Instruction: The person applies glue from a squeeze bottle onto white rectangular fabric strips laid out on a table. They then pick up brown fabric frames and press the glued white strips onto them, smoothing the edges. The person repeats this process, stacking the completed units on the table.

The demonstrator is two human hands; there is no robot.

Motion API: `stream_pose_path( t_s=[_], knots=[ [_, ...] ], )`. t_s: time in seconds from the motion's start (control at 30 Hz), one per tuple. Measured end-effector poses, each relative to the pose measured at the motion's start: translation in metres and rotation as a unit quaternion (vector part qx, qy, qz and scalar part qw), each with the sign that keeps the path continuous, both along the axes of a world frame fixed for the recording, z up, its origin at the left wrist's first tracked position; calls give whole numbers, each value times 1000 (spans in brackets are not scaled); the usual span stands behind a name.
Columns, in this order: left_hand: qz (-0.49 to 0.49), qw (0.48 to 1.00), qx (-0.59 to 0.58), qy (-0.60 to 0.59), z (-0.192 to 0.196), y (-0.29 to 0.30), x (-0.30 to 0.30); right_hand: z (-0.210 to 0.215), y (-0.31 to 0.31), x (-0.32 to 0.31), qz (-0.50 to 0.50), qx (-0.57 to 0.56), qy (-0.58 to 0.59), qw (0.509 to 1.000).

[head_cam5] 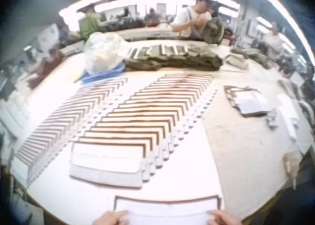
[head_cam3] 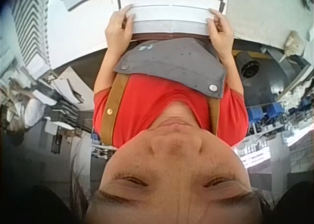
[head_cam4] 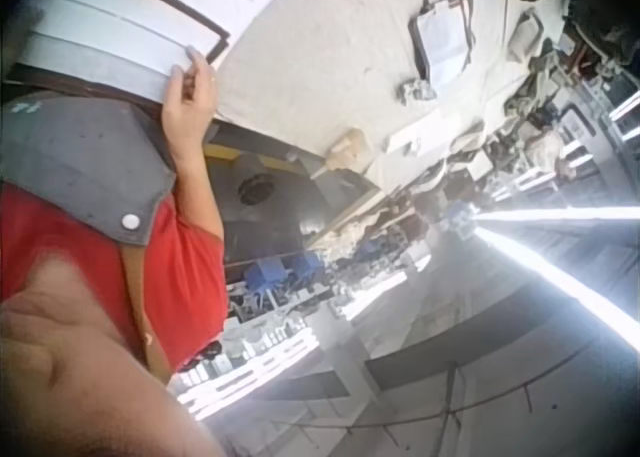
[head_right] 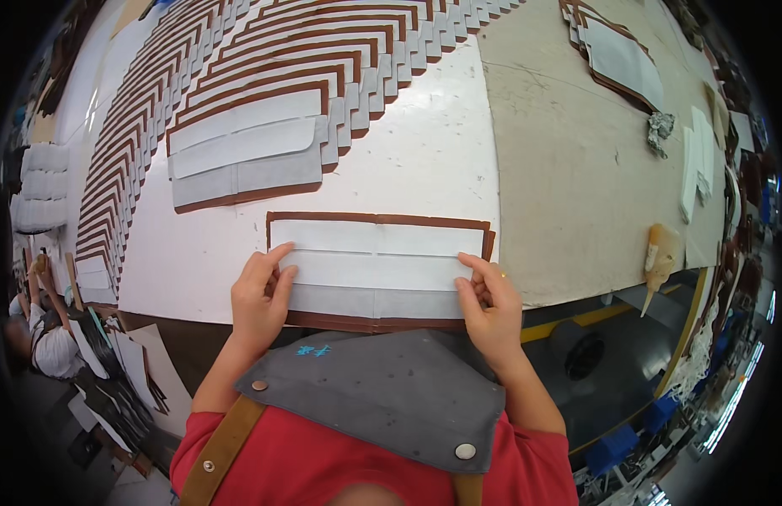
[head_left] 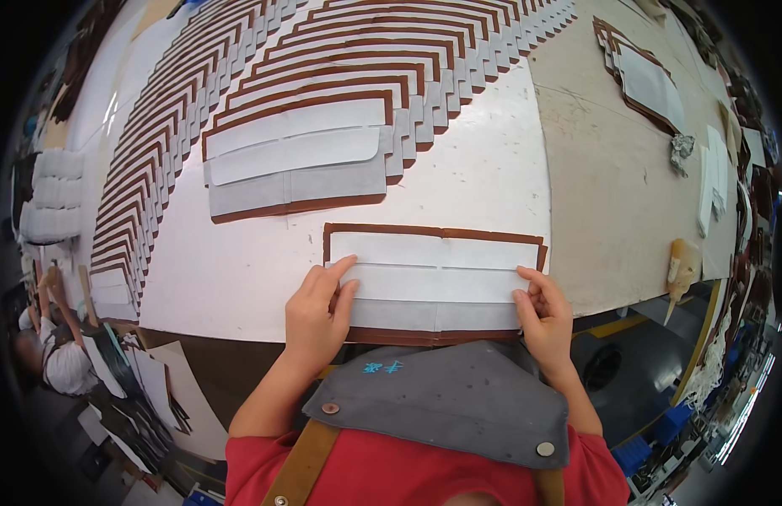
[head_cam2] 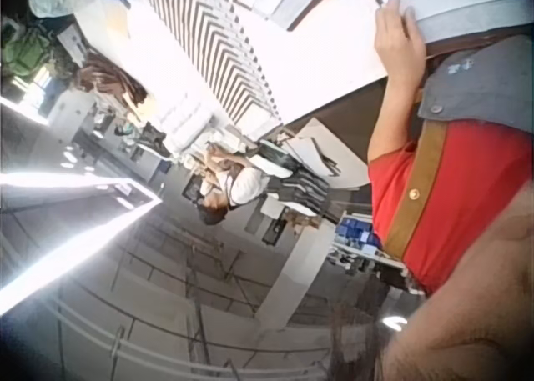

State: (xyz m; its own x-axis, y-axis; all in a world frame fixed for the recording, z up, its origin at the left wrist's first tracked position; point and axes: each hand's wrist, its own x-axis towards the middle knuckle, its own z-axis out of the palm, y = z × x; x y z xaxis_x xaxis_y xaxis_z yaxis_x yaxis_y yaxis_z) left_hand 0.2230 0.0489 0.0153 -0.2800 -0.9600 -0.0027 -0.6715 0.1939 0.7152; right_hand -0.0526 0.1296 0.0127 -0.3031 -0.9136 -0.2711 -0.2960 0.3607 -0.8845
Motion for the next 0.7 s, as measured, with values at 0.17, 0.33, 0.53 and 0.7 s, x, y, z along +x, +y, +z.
stream_pose_path(
  t_s=[0.17, 0.33, 0.53, 0.7],
  knots=[
    [1, 1000, -11, 0, -3, 0, 1, 3, -2, 1, 13, 7, 17, 1000],
    [4, 1000, -1, -6, 0, -1, 0, 6, -4, 2, 27, 3, 54, 998],
    [-5, 1000, 13, -27, 2, -2, 0, 5, -4, 1, 42, -11, 70, 997],
    [-9, 995, -7, -95, 3, 0, -1, 8, -9, 0, 81, -37, 121, 989]
  ],
)
